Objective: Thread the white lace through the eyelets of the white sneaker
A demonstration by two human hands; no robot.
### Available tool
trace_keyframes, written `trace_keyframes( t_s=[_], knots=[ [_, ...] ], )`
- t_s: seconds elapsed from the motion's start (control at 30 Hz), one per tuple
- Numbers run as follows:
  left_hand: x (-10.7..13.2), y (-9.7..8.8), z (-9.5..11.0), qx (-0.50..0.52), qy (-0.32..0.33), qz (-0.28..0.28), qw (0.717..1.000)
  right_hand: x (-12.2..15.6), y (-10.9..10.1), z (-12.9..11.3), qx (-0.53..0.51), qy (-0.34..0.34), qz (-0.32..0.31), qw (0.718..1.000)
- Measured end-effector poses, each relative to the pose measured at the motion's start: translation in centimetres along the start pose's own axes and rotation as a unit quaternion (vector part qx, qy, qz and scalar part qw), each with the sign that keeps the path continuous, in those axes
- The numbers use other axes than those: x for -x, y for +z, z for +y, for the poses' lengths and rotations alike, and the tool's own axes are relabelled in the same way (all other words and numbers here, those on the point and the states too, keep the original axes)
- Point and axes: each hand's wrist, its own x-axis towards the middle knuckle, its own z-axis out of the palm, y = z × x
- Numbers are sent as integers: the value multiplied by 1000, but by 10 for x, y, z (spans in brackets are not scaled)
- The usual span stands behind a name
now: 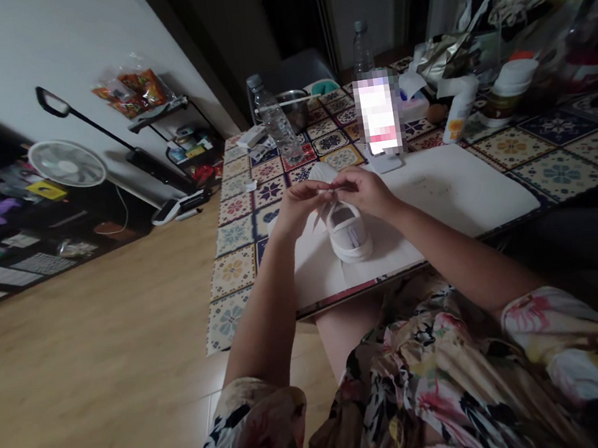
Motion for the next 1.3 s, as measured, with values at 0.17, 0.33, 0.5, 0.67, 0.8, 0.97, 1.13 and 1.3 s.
trace_keyframes(
  t_s=[0.17, 0.33, 0.5, 0.67, 0.8, 0.97, 1.13, 1.3],
  knots=[
    [-1, -2, -2, -34, 26, 0, 999, 0, -2, -2, -25, 34, -15, 999],
    [-1, -2, -1, -59, 36, 0, 998, 3, -2, -8, -149, 143, -83, 975],
    [0, 2, 2, -59, 19, 3, 998, 4, -1, -5, -79, 88, -91, 989],
    [0, 4, 0, -47, -16, -8, 999, 6, 1, -3, 73, -106, -15, 992],
    [-2, 0, -6, -51, -25, -15, 998, 8, 0, -5, 143, -183, -10, 973],
    [-4, -6, -9, -46, -28, -15, 998, 5, -4, -6, 157, -227, 6, 961],
    [-8, -9, -14, -61, -39, 5, 997, 4, -9, -13, 85, -229, -51, 968],
    [-12, -9, -16, -132, -46, 95, 986, 6, -12, -15, -30, -166, -154, 973]
  ],
)
